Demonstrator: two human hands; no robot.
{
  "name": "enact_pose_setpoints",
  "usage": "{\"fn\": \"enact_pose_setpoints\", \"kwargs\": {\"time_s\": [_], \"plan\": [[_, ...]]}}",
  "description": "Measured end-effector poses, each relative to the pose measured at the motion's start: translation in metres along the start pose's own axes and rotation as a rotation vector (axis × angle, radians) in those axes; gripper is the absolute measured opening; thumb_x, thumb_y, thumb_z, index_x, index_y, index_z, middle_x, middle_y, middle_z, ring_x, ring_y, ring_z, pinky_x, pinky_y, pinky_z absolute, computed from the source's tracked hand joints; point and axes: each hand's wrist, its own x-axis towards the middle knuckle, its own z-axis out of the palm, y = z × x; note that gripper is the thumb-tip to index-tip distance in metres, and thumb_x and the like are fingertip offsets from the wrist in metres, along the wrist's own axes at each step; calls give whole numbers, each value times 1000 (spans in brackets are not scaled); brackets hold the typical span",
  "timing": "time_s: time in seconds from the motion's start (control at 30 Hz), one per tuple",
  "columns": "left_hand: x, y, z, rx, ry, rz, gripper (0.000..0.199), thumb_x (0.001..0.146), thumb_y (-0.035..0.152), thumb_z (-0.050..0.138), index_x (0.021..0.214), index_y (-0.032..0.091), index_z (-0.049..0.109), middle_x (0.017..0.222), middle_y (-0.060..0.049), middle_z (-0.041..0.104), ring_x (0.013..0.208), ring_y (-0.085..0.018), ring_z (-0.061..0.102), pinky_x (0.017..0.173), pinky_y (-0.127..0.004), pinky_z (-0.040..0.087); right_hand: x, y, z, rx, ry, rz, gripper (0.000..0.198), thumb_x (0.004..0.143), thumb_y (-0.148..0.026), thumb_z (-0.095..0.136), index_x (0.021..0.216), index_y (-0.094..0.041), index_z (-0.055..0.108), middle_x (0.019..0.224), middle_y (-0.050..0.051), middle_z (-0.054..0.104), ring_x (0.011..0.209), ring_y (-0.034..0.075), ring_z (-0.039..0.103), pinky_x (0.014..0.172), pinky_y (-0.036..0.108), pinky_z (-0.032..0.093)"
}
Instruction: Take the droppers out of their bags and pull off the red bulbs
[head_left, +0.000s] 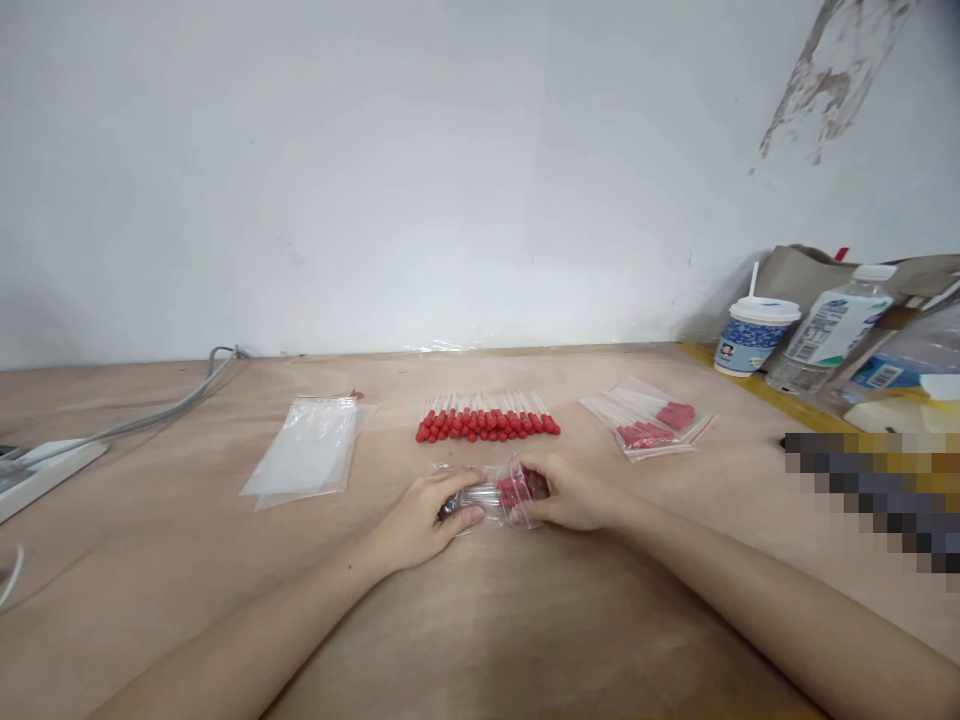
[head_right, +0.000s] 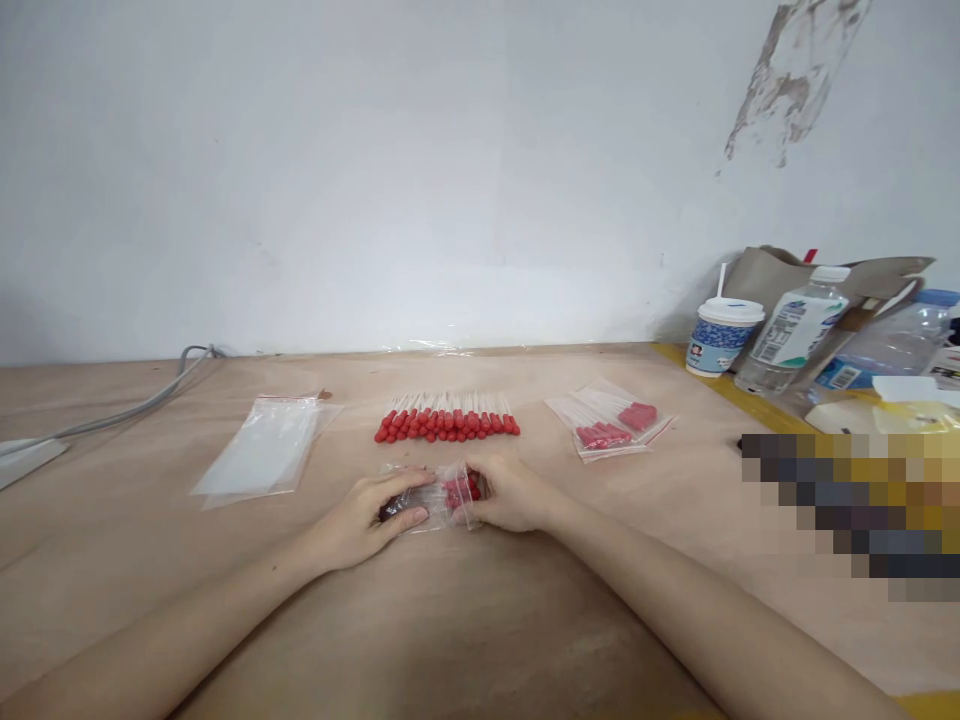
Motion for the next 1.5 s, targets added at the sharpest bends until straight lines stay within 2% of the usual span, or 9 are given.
{"fn": "enact_pose_setpoints", "kwargs": {"time_s": [0.23, 0.43, 0.57, 0.73, 0.97, 1.1, 1.2, 1.3, 1.5], "plan": [[-1, 0, 0, 14, 4, -4, 39, 82, 38, 50, 118, 25, 50, 118, -5, 57, 104, -20, 54, 90, -35, 42, 1, 9, -3, 21, 12, -34, 6, 65, -18, 60, 71, -16, 60, 62, -3, 54, 56, 8, 45, 51, 19, 33], [-2, 0, 1, 35, -1, -68, 47, 81, 42, 51, 123, 24, 44, 120, -6, 55, 104, -23, 53, 88, -38, 43, 3, 16, -7, 131, -97, -6, 15, 61, -23, 66, 71, -15, 58, 59, -6, 48, 52, 6, 41, 46, 17, 31], [-3, -1, 1, 30, -8, -69, 45, 82, 42, 49, 123, 24, 44, 120, -6, 55, 104, -23, 53, 87, -38, 43, 3, 19, -8, 157, -79, 28, 15, 57, -17, 65, 71, -15, 59, 56, -7, 46, 51, 6, 41, 45, 17, 30], [-3, -1, 1, 17, -9, -73, 45, 82, 41, 50, 123, 25, 43, 120, -6, 55, 104, -23, 53, 87, -38, 43, 3, 21, -19, 428, -45, 149, 22, 56, -18, 69, 74, -15, 56, 59, -6, 55, 51, 6, 48, 47, 17, 37], [-3, -1, 1, 11, -8, -66, 44, 82, 40, 50, 123, 24, 43, 120, -6, 55, 104, -22, 53, 87, -37, 43, -2, 41, -67, 610, -6, 243, 28, 61, -33, 71, 81, -15, 65, 82, 5, 68, 74, 14, 62, 68, 27, 49], [-4, 0, 0, 16, -5, -78, 45, 82, 41, 50, 123, 24, 43, 119, -6, 55, 103, -22, 53, 86, -36, 43, -12, 57, -104, 624, 188, 306, 24, 59, -31, 73, 77, -17, 66, 81, 6, 69, 75, 17, 64, 70, 30, 51], [-3, 0, 0, 22, -5, -77, 44, 82, 41, 50, 122, 24, 44, 118, -6, 55, 102, -22, 54, 86, -36, 44, -10, 63, -107, 516, 497, 225, 25, 60, -33, 72, 79, -18, 65, 82, 6, 69, 76, 18, 64, 72, 33, 52], [-3, 0, 0, 26, -4, -80, 44, 82, 42, 50, 121, 24, 44, 117, -6, 56, 100, -22, 54, 85, -37, 44, 2, 64, -84, 287, 798, 62, 25, 68, -34, 66, 87, -18, 63, 88, 7, 67, 82, 19, 63, 78, 36, 51], [-4, 0, -1, 37, -12, -69, 43, 83, 42, 48, 122, 25, 43, 118, -6, 55, 102, -22, 53, 86, -37, 43, 27, 73, -32, -260, 747, -143, 18, 81, -26, 50, 89, -21, 66, 94, 7, 64, 88, 19, 60, 82, 34, 49]]}}
